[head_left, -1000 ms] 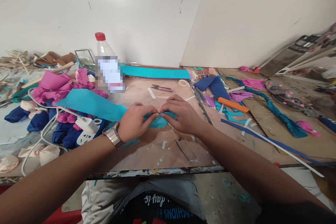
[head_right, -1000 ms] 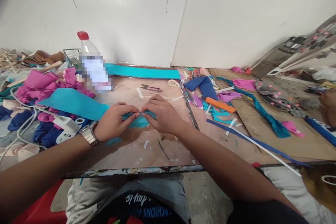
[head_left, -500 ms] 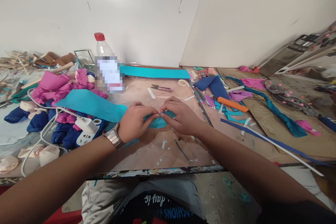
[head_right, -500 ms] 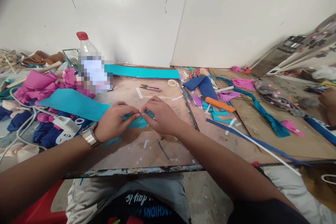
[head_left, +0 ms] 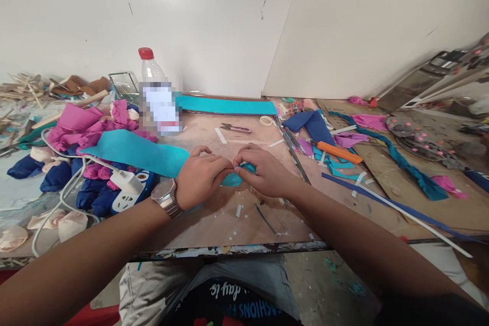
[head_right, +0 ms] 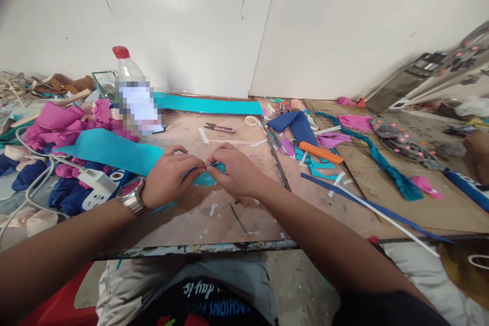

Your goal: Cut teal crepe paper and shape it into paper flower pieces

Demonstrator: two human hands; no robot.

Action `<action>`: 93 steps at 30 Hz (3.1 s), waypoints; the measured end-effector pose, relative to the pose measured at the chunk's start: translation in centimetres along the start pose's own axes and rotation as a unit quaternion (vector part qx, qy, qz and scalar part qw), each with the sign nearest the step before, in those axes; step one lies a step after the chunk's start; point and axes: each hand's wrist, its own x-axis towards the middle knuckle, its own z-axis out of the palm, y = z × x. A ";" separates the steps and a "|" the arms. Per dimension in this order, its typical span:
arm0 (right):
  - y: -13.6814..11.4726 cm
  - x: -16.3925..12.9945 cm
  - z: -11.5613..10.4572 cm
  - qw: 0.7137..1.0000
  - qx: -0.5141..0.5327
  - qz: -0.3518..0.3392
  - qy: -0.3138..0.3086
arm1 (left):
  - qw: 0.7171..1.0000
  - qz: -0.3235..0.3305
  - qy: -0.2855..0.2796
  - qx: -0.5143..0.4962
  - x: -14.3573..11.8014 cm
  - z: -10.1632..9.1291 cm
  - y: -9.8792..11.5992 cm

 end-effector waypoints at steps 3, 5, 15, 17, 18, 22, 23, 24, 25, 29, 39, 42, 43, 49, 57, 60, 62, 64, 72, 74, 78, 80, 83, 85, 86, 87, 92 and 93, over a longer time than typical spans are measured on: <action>0.1 0.0 0.1 1.000 0.009 0.021 -0.021 | 1.000 0.006 0.009 -0.008 0.0 0.2 0.0; 0.2 0.0 0.1 0.999 0.014 0.031 -0.021 | 1.000 0.000 0.009 -0.016 0.0 0.4 -0.1; 0.4 0.0 -0.1 0.999 -0.025 -0.004 -0.026 | 0.998 -0.023 -0.023 -0.047 0.1 0.3 -0.3; 0.5 0.0 -0.1 1.000 -0.019 0.004 -0.022 | 0.998 -0.024 -0.020 -0.058 0.0 0.2 -0.2; 0.5 -0.1 -0.1 1.000 -0.012 0.010 -0.019 | 0.998 -0.024 -0.019 -0.060 0.0 0.2 -0.2; 0.6 -0.1 -0.3 0.999 0.009 0.024 -0.021 | 0.998 -0.022 -0.022 -0.046 0.0 0.1 -0.4; 0.6 -0.2 -0.3 0.999 0.010 0.021 -0.023 | 0.999 -0.020 -0.026 -0.043 0.0 0.1 -0.4; 0.6 -0.2 -0.3 0.999 0.008 0.017 -0.027 | 0.999 -0.018 -0.030 -0.041 0.0 0.1 -0.4; 0.6 -0.2 -0.3 0.999 0.006 0.012 -0.029 | 0.998 -0.017 -0.034 -0.042 0.0 0.1 -0.4; 0.7 -0.1 -0.5 1.000 0.004 -0.004 -0.031 | 0.997 -0.030 -0.033 -0.058 0.1 -0.1 -0.3; 1.8 -0.2 -2.1 0.999 -0.031 0.009 -0.036 | 0.988 -0.134 -0.051 -0.056 0.2 -0.4 -0.3; 2.0 -0.2 -2.3 0.998 -0.039 0.011 -0.045 | 0.984 -0.150 -0.069 -0.064 0.2 -0.4 -0.3; 2.0 -0.2 -2.4 0.998 -0.039 0.009 -0.050 | 0.984 -0.150 -0.073 -0.066 0.2 -0.4 -0.4; 2.5 -0.2 -2.3 0.998 -0.016 -0.013 -0.062 | 0.981 -0.144 -0.078 -0.107 0.2 -0.7 -0.3; 2.1 -0.2 -2.2 0.995 -0.022 -0.035 -0.089 | 0.980 -0.143 -0.092 -0.100 0.2 -0.4 -0.5; 1.8 -0.2 -2.0 0.995 -0.033 -0.039 -0.084 | 0.980 -0.139 -0.096 -0.102 0.2 -0.5 -0.5; 1.7 -0.1 -1.6 0.995 -0.046 -0.045 -0.076 | 0.981 -0.132 -0.098 -0.105 0.2 -0.6 -0.4; 1.6 -0.1 -1.2 0.995 -0.052 -0.056 -0.065 | 0.982 -0.121 -0.098 -0.107 0.3 -0.7 -0.3; 1.3 0.0 -0.6 0.995 -0.062 -0.073 -0.019 | 0.980 -0.118 -0.102 -0.121 0.2 -0.8 -0.1; 1.2 0.0 -0.5 0.995 -0.068 -0.072 -0.012 | 0.980 -0.117 -0.100 -0.128 0.2 -0.8 -0.1; 1.1 -0.1 -0.4 0.994 -0.073 -0.077 -0.002 | 0.979 -0.118 -0.096 -0.132 0.2 -0.9 0.0; 1.0 -0.1 -0.4 0.994 -0.077 -0.078 0.009 | 0.979 -0.126 -0.095 -0.131 0.3 -1.0 0.1; 0.9 -0.1 -0.2 0.993 -0.088 -0.078 0.021 | 0.978 -0.136 -0.090 -0.133 0.3 -1.1 0.2; 0.9 -0.1 -0.1 0.991 -0.095 -0.085 0.027 | 0.977 -0.139 -0.089 -0.136 0.3 -1.1 0.3; 0.9 -0.1 0.0 0.991 -0.099 -0.090 0.031 | 0.976 -0.140 -0.087 -0.139 0.4 -1.1 0.4; 0.9 -0.1 0.0 0.989 -0.104 -0.097 0.034 | 0.976 -0.143 -0.086 -0.142 0.4 -1.2 0.4; 0.7 -0.1 0.0 0.981 -0.141 -0.127 0.048 | 0.966 -0.168 -0.080 -0.179 0.4 -1.2 0.3; 0.6 -0.1 0.0 0.979 -0.150 -0.130 0.047 | 0.965 -0.170 -0.078 -0.184 0.4 -1.2 0.2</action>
